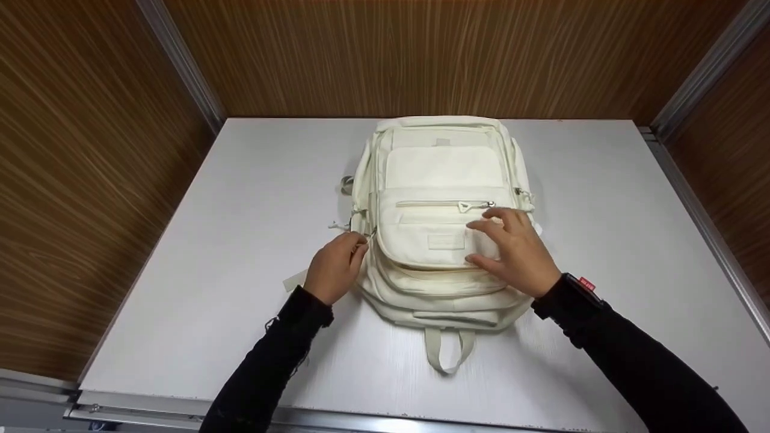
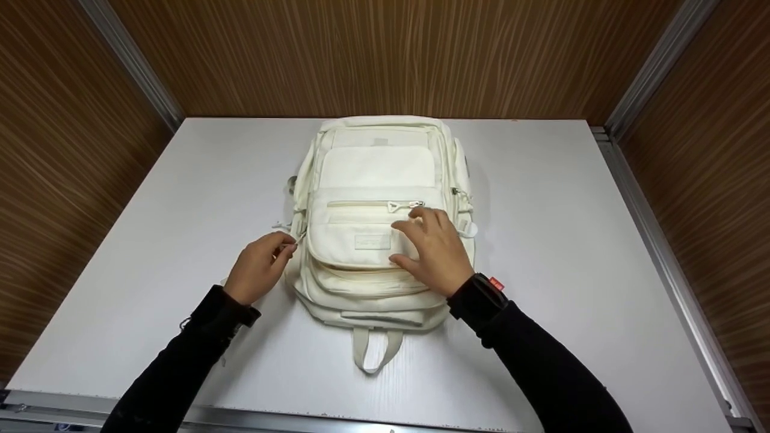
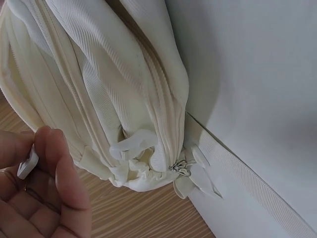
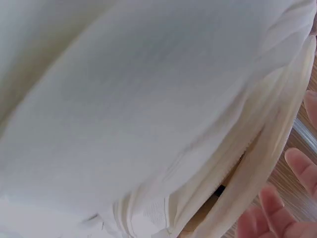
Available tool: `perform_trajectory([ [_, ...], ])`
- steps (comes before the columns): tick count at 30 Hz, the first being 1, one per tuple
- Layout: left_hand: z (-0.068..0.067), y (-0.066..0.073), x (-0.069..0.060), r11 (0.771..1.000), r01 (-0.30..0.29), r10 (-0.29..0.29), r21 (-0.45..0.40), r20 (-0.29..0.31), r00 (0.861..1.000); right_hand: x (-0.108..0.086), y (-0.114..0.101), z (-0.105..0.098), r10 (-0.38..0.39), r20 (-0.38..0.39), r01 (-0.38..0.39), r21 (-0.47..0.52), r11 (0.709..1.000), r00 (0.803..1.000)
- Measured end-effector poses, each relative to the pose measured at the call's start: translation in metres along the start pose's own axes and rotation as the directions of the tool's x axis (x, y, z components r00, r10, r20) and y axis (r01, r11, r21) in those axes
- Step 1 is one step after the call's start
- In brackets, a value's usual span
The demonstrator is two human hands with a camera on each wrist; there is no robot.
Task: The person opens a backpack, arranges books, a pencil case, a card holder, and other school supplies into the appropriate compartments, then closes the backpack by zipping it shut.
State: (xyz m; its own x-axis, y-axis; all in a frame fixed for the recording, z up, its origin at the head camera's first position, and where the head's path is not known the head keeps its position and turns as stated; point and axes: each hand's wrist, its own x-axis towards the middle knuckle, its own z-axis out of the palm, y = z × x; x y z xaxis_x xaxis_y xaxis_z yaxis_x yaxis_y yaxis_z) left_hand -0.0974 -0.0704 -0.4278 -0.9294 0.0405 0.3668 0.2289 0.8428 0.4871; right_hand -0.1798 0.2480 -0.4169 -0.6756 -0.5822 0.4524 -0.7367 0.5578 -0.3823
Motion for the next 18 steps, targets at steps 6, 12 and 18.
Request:
perform_trajectory([
  [6,0.000,0.001,-0.001,1.000,0.017,-0.017,0.001,0.001,1.000,0.004,0.006,0.000,0.118,0.245,-0.097,-0.096,0.991,0.962],
  [12,0.001,0.000,-0.006,0.999,0.036,-0.036,-0.008,0.019,0.999,0.005,0.009,0.002,0.167,0.346,-0.120,-0.155,0.981,0.923],
  [18,0.003,0.003,-0.017,0.999,0.029,-0.028,-0.020,0.059,0.998,0.006,0.008,0.004,0.179,0.351,-0.134,-0.150,0.980,0.919],
])
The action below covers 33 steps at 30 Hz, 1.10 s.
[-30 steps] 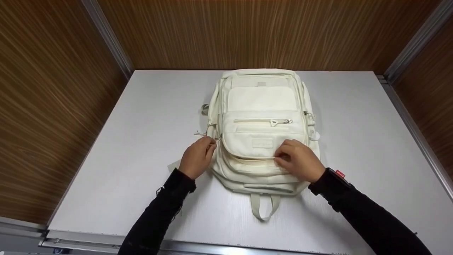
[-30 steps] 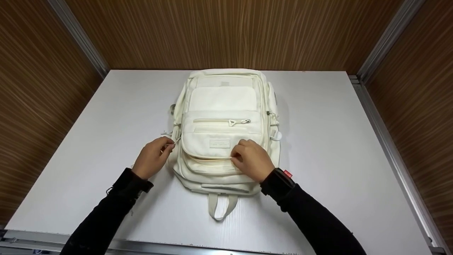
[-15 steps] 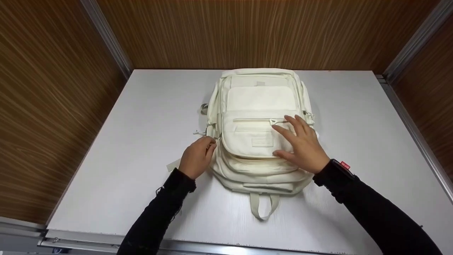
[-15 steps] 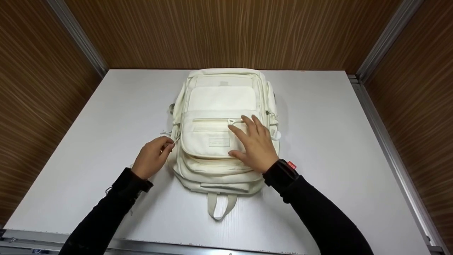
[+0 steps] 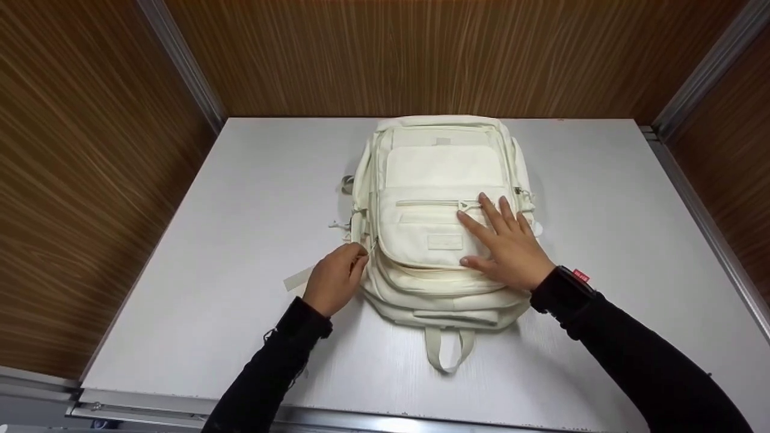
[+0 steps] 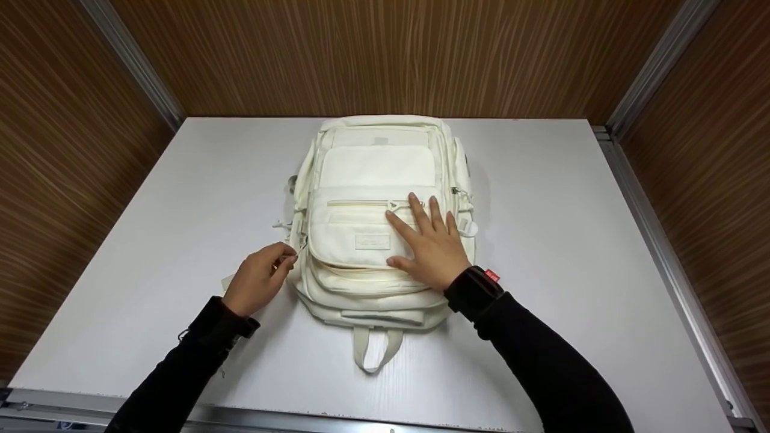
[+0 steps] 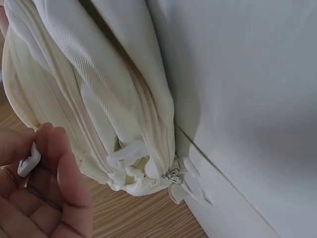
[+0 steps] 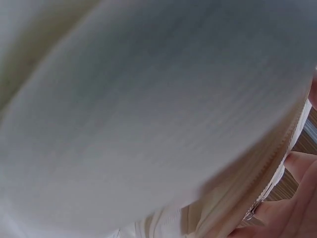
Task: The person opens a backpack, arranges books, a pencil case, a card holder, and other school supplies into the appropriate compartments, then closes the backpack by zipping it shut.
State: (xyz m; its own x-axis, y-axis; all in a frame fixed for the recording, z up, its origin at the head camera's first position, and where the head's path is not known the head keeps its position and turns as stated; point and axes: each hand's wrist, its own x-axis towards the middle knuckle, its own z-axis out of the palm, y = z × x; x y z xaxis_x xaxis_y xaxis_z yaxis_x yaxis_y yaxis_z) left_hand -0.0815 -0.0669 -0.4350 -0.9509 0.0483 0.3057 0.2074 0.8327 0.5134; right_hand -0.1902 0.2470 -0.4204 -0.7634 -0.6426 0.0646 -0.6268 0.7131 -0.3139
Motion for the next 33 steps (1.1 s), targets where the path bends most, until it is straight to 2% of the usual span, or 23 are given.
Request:
perform_trajectory([
  [4,0.004,0.004,-0.008,1.000,-0.016,0.016,-0.002,0.041,0.999,0.001,0.000,0.000,0.007,0.006,-0.007,-0.006,1.000,1.000],
  [10,0.011,0.011,-0.017,0.995,-0.096,0.095,0.033,0.033,0.995,0.002,-0.001,0.001,0.019,0.028,-0.018,-0.036,0.999,0.999],
  [14,0.014,0.018,-0.021,0.995,-0.099,0.097,0.022,0.057,0.994,0.002,-0.002,0.001,0.023,0.028,-0.022,-0.048,0.999,0.999],
  [26,0.019,0.036,-0.023,0.989,-0.146,0.145,0.017,0.079,0.986,0.002,-0.004,0.001,0.019,0.017,-0.018,-0.046,0.999,1.000],
  [33,0.030,0.051,-0.020,0.974,-0.227,0.225,0.011,0.084,0.971,0.003,-0.006,-0.001,0.028,0.024,-0.027,-0.047,0.999,0.999],
])
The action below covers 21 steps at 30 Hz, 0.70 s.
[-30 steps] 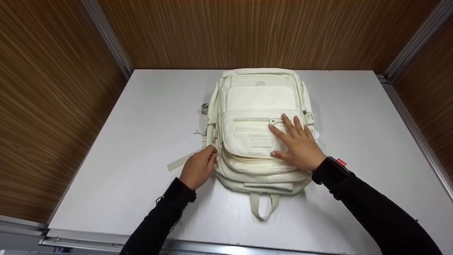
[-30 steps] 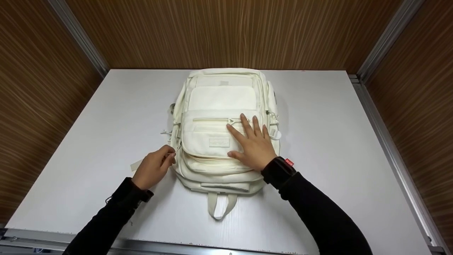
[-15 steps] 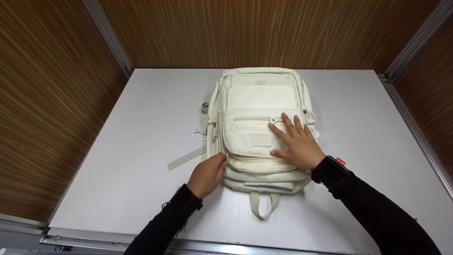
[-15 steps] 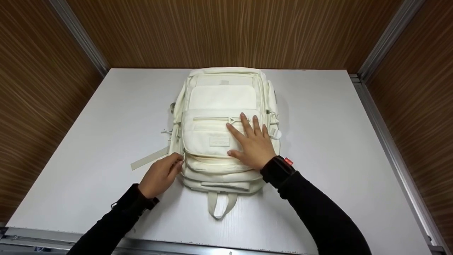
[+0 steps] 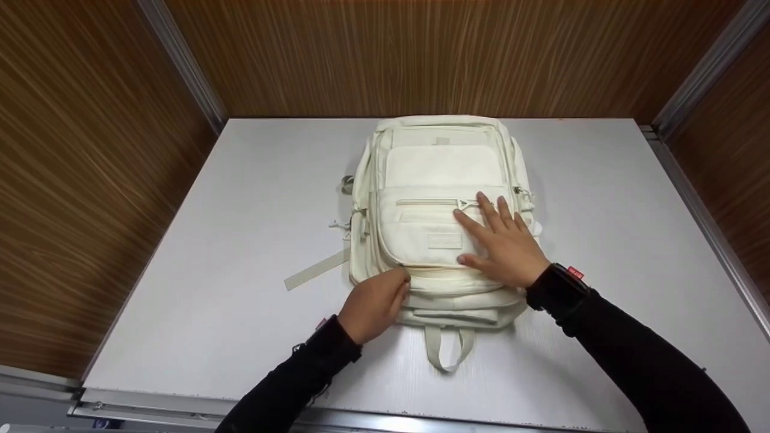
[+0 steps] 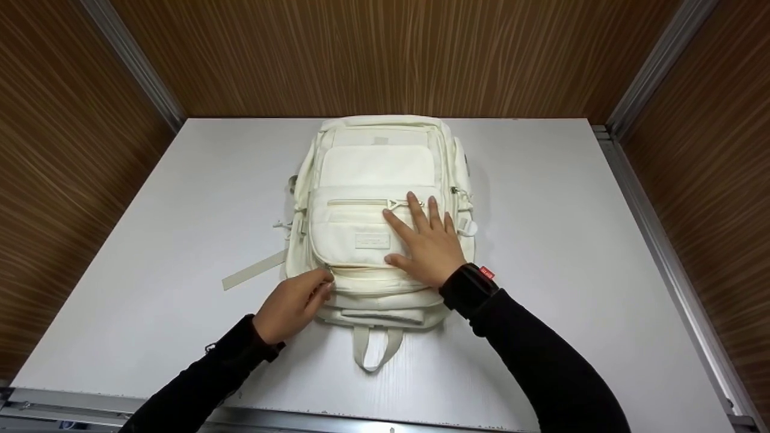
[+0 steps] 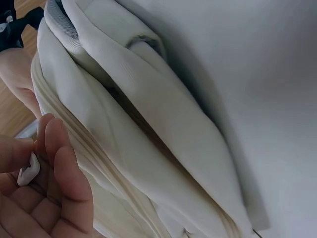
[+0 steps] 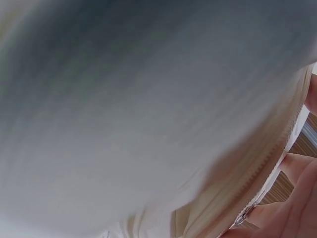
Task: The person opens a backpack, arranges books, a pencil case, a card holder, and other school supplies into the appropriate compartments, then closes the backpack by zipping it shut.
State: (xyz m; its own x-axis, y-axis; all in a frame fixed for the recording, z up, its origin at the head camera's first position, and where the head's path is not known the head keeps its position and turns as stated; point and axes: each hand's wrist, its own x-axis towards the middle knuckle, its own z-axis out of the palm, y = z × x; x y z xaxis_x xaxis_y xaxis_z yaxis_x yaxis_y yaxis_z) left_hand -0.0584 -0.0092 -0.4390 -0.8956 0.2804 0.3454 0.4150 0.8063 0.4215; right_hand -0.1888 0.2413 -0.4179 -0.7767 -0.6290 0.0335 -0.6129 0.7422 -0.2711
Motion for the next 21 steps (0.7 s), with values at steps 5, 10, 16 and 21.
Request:
perform_trajectory([
  [5,0.005,0.012,0.008,0.999,-0.048,0.048,0.011,0.011,0.999,0.001,0.000,-0.002,0.004,0.004,-0.004,-0.005,1.000,1.000],
  [10,0.008,0.023,0.018,0.996,-0.087,0.085,0.034,0.039,0.996,0.002,0.000,-0.003,-0.002,-0.006,0.002,0.001,1.000,1.000],
  [16,0.013,0.034,0.030,0.988,-0.115,0.109,0.101,0.059,0.992,0.001,-0.002,-0.006,-0.005,-0.009,0.005,0.007,1.000,1.000],
  [21,0.018,0.042,0.039,0.977,-0.135,0.117,0.165,0.110,0.987,0.001,-0.003,-0.010,-0.013,-0.025,0.014,0.015,1.000,1.000],
])
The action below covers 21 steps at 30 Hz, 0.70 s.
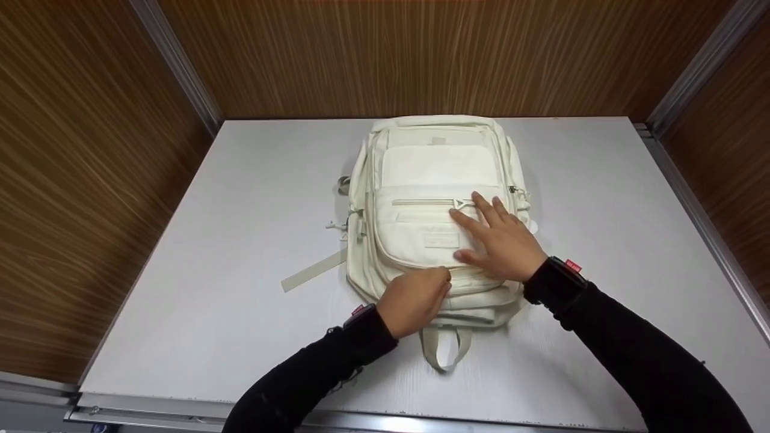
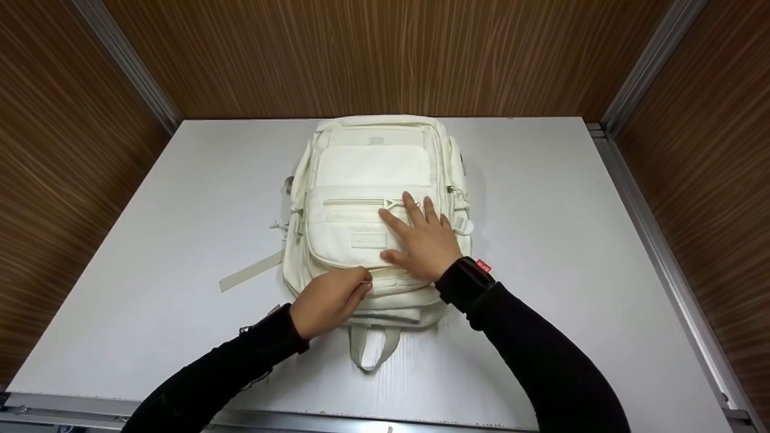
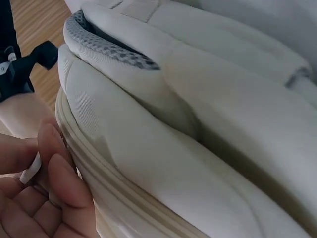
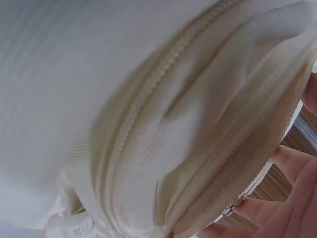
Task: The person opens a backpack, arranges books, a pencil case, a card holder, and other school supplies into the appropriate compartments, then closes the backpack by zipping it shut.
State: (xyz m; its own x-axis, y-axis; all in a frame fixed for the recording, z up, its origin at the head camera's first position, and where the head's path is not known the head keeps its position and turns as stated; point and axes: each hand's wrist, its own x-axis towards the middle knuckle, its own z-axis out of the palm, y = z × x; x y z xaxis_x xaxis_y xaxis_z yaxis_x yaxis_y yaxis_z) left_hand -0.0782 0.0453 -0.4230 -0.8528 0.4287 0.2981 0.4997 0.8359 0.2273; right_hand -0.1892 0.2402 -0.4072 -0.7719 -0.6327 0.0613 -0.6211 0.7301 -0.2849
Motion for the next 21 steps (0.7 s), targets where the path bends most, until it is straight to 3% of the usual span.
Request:
perform_trajectory([
  [12,0.006,0.016,0.024,0.993,-0.062,0.057,0.100,0.053,0.997,0.003,0.000,-0.008,-0.038,-0.029,0.038,0.004,0.999,0.999],
  [21,0.012,0.029,0.037,0.987,-0.095,0.086,0.133,0.072,0.994,0.007,0.002,-0.016,-0.048,0.013,0.047,0.074,0.996,0.999],
])
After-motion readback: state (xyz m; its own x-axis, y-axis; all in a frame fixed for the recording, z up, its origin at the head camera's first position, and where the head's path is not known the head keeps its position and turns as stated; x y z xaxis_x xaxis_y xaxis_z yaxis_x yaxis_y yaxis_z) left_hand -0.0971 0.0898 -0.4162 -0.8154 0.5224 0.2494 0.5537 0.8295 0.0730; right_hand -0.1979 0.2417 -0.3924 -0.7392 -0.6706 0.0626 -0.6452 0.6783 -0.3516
